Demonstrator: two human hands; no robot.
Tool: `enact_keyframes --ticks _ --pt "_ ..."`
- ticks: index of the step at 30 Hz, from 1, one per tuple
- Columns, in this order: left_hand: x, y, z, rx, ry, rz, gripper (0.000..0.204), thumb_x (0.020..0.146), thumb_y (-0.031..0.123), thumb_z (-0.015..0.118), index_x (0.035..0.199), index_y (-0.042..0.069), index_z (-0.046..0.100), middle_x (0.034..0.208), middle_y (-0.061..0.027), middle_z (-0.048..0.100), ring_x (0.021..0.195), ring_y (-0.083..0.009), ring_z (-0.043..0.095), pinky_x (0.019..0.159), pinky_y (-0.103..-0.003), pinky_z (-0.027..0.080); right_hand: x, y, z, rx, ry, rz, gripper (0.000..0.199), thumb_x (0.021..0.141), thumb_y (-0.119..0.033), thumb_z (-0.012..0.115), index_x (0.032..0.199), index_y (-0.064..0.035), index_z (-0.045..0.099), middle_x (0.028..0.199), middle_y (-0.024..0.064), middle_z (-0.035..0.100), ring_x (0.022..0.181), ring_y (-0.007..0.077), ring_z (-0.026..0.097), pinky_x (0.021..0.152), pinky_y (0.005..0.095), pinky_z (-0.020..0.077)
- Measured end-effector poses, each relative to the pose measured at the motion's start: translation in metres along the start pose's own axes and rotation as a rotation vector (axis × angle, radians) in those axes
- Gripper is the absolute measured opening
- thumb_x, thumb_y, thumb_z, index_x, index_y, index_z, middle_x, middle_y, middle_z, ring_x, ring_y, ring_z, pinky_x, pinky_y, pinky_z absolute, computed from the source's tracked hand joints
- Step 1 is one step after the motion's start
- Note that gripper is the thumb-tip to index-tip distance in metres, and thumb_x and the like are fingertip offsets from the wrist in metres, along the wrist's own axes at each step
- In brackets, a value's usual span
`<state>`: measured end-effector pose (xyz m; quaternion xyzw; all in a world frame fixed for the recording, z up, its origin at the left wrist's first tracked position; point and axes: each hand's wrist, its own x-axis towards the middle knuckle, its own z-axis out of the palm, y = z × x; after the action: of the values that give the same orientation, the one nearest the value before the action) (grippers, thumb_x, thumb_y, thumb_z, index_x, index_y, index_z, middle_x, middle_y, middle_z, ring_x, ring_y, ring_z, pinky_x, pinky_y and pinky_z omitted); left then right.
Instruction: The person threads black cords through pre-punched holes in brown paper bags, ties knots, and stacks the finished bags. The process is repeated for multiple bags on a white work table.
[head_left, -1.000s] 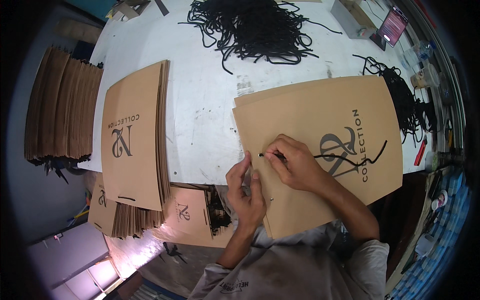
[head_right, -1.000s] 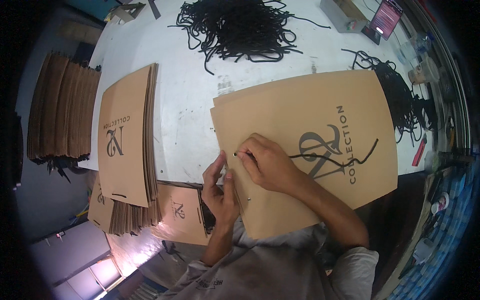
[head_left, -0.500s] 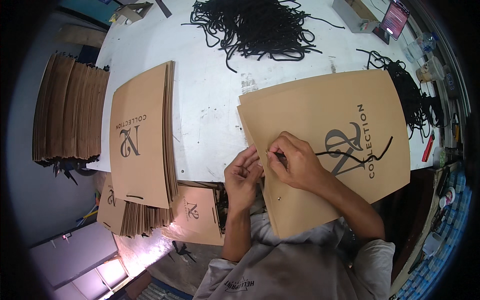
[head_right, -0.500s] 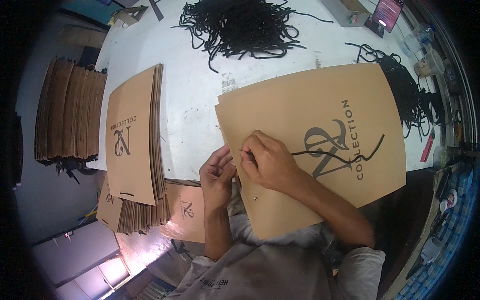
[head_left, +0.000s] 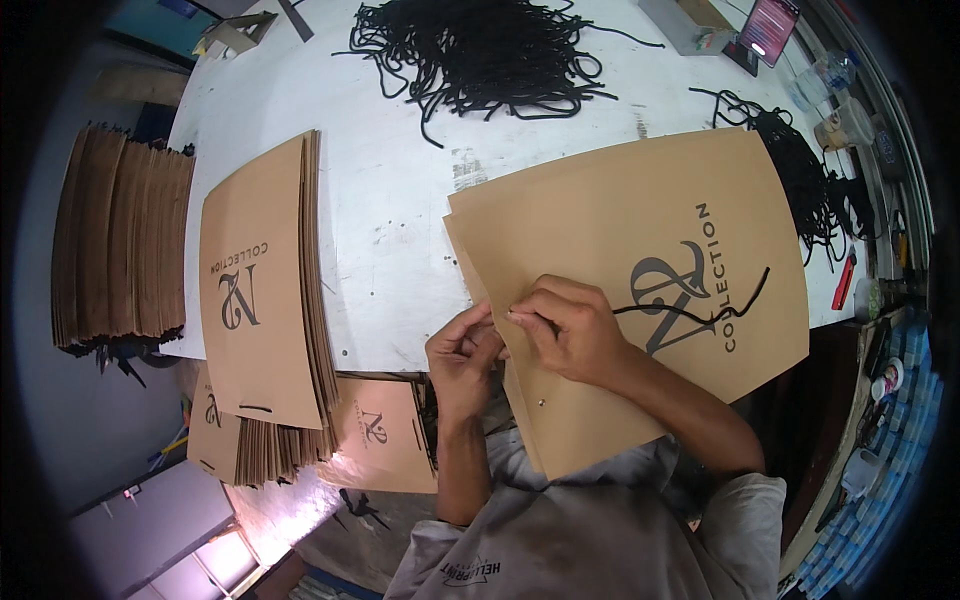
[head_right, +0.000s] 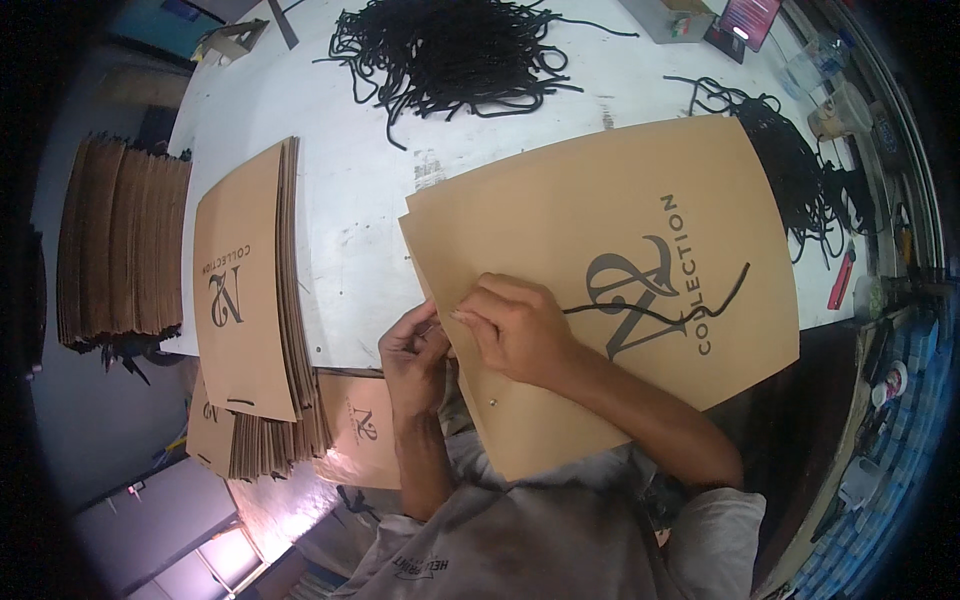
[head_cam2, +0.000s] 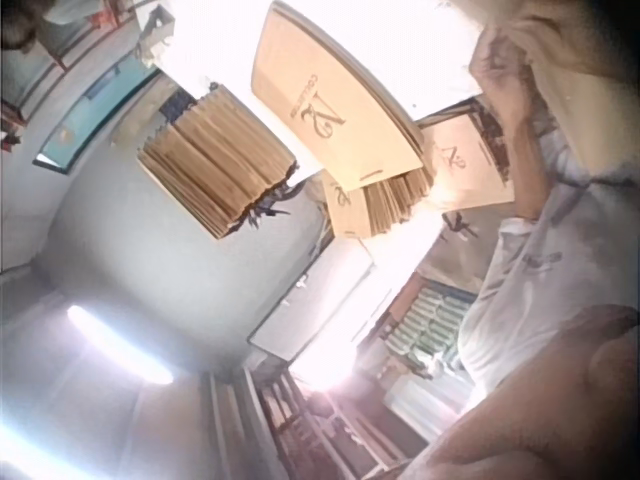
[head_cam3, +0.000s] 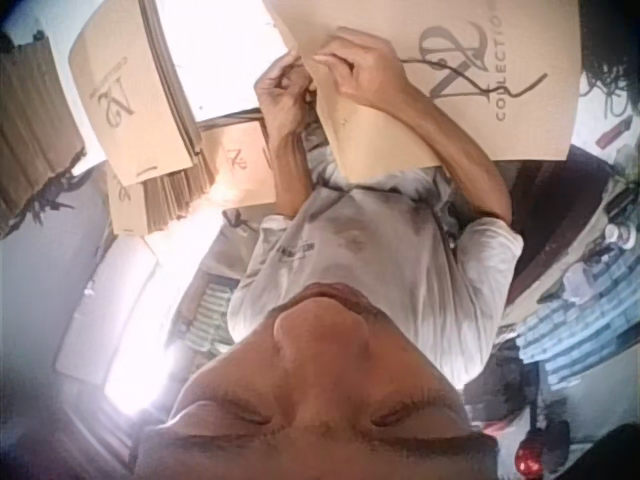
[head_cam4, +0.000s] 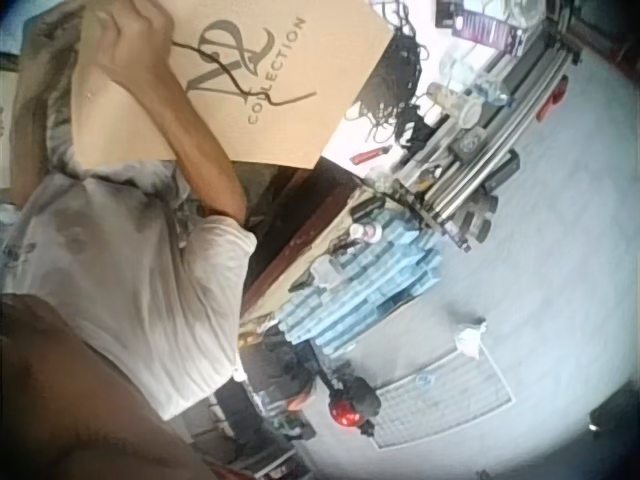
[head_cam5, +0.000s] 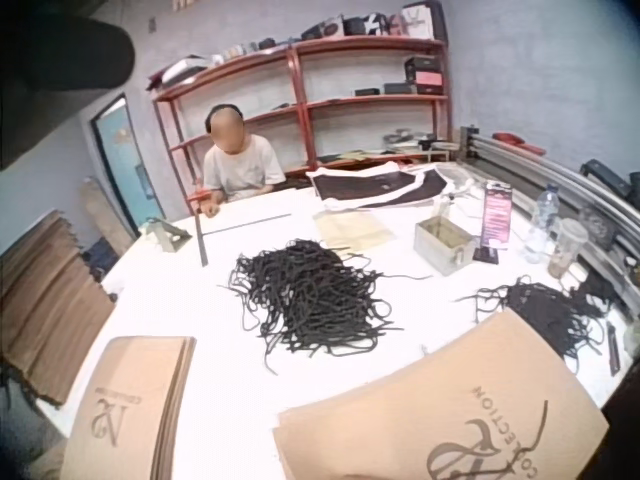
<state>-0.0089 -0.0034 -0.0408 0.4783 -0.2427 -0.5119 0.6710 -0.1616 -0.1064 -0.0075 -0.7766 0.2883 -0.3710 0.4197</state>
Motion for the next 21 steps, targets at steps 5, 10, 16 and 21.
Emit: enact_keyframes --ticks 5,10,16,21 --pt "-0.002 0.001 0.002 -0.009 0.018 -0.049 0.042 0.091 -0.018 0.057 0.132 -0.011 0.062 0.117 -0.0211 0.073 0.091 -0.0183 0.074 0.077 -0.028 0.061 -0.001 -0.003 -0.005 0.078 -0.057 0.061 0.002 0.089 0.001 0.068 0.089 0.0001 0.070 0.084 0.0129 0.065 0.069 0.0279 0.064 0.062 0.0370 0.0504" --pt "-0.003 -0.001 0.008 -0.047 0.023 -0.010 0.041 0.093 -0.016 0.059 0.133 -0.011 0.061 0.120 -0.0226 0.072 0.095 -0.0200 0.074 0.080 -0.030 0.062 0.000 -0.006 -0.009 0.081 -0.038 0.125 0.003 0.090 0.002 0.070 0.093 0.0021 0.070 0.085 0.0118 0.067 0.068 0.0210 0.064 0.062 0.0317 0.0490" --pt "-0.002 0.003 0.022 0.067 0.147 -0.043 0.044 0.090 -0.014 0.061 0.133 -0.010 0.062 0.111 -0.0143 0.073 0.088 -0.0123 0.069 0.076 -0.023 0.055 0.001 -0.006 -0.014 0.108 -0.087 0.195 0.005 0.091 0.002 0.071 0.096 0.0027 0.070 0.087 0.0111 0.068 0.071 0.0157 0.064 0.064 0.0289 0.0497" --pt "-0.002 0.001 0.020 0.242 0.135 0.103 0.041 0.091 -0.016 0.054 0.129 -0.007 0.066 0.110 -0.0120 0.071 0.087 -0.0114 0.068 0.074 -0.022 0.055 0.000 -0.002 -0.015 0.139 -0.068 0.194 0.009 0.091 0.001 0.071 0.100 0.0033 0.069 0.088 0.0115 0.069 0.074 0.0171 0.066 0.068 0.0294 0.0531"
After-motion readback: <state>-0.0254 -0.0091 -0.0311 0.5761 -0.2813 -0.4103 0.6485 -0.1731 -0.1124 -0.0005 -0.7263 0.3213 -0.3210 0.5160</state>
